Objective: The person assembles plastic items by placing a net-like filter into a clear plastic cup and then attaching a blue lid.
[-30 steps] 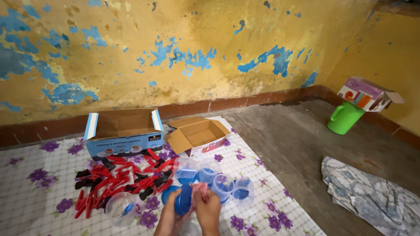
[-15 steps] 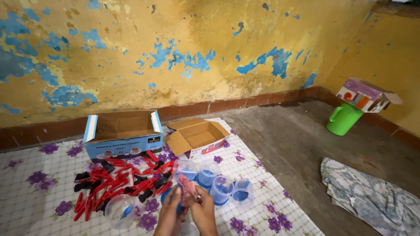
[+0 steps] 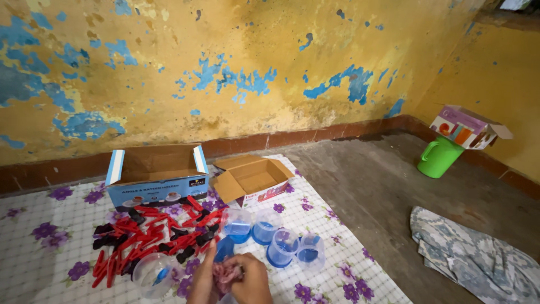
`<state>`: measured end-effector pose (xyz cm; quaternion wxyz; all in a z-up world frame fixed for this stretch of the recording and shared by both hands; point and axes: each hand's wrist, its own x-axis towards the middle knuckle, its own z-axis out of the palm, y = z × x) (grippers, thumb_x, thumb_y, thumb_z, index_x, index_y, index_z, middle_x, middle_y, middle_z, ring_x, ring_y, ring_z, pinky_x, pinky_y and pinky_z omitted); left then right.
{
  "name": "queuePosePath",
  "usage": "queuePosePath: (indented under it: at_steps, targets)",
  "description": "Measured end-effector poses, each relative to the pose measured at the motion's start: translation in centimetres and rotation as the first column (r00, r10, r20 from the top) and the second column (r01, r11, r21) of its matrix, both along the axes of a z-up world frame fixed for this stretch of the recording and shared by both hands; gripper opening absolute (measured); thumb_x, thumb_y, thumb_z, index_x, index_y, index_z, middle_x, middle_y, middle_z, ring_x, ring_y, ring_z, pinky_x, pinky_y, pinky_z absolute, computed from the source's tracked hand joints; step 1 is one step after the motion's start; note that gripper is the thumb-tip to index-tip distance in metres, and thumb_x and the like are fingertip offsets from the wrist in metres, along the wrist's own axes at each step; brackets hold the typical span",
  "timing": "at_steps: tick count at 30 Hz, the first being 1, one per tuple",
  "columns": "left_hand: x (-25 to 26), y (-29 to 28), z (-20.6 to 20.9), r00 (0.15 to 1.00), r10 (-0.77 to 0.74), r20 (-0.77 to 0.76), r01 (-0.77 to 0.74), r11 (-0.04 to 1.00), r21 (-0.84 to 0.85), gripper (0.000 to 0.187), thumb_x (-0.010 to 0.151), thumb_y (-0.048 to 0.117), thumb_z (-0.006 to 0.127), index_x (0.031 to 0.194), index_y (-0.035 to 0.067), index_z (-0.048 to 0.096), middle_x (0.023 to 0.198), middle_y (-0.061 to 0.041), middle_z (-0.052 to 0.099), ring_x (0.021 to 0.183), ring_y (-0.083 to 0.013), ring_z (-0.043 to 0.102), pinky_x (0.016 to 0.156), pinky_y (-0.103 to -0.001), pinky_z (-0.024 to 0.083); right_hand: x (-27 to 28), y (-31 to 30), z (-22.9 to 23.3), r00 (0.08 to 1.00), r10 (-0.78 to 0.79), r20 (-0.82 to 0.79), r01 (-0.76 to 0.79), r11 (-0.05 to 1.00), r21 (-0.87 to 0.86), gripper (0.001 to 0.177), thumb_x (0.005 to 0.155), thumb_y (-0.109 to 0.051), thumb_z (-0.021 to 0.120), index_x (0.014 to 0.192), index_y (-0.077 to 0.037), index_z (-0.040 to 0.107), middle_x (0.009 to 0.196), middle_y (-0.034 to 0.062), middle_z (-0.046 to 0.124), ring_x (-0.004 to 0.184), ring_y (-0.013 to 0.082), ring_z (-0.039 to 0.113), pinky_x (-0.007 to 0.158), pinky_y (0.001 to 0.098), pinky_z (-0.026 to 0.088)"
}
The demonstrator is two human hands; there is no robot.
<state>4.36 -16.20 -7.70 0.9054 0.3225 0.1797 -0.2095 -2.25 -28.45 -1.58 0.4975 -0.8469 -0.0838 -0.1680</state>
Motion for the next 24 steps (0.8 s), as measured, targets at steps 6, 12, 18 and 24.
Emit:
queuePosePath:
  at_steps: [6,12,18,24]
  targets:
    - [-0.5,-1.0,-0.3,0.994,-0.056,0.098,0.013,0.918,0.397,0.066,0.082,0.065,0.071,0.105,0.004,0.079,0.08,-0.007,0.072,0.067,-0.0197,0.061,0.058,-0.033,0.046,-0.4,-0.5,1.5,0.941,-0.33,-0.067,0.337,0.915,0.221,0.041,0.065,0.012,0.059,0.097,-0.004,0.078,0.088,0.0094,0.082,0.074,0.0149,0.077,0.066,0.0269,0.059]
    - [-0.7,-1.1,-2.2,0.983,-0.177,0.048,0.138,0.885,0.445,0.067,0.075,0.068,0.063,0.111,0.013,0.074,0.094,-0.004,0.078,0.081,-0.0131,0.074,0.076,-0.033,0.058,0.1,0.3,2.7,0.973,-0.203,-0.113,0.232,0.807,0.543,0.019,0.086,-0.003,0.073,0.105,0.002,0.074,0.088,0.0076,0.079,0.075,0.0116,0.073,0.065,0.0247,0.058]
    - [-2.2,0.6,0.3,0.998,-0.033,0.051,0.021,0.975,0.219,0.063,0.085,0.068,0.059,0.109,0.011,0.072,0.087,-0.005,0.073,0.074,-0.0205,0.065,0.069,-0.037,0.051,-0.9,1.2,4.0,0.977,0.078,-0.2,0.039,0.851,0.523,0.022,0.088,-0.008,0.077,0.109,-0.002,0.076,0.091,0.0066,0.076,0.073,0.0105,0.067,0.064,0.0258,0.054]
    - [-4.0,1.1,6.5,0.973,0.021,0.23,-0.017,1.0,-0.016,0.057,0.091,0.066,0.06,0.113,0.013,0.066,0.089,-0.002,0.071,0.074,-0.0177,0.066,0.064,-0.033,0.049,-0.9,0.7,1.7,0.978,0.044,0.205,-0.061,0.995,0.078,0.038,0.066,0.006,0.076,0.102,-0.006,0.078,0.102,0.0103,0.073,0.101,0.0248,0.069,0.088,0.0338,0.055]
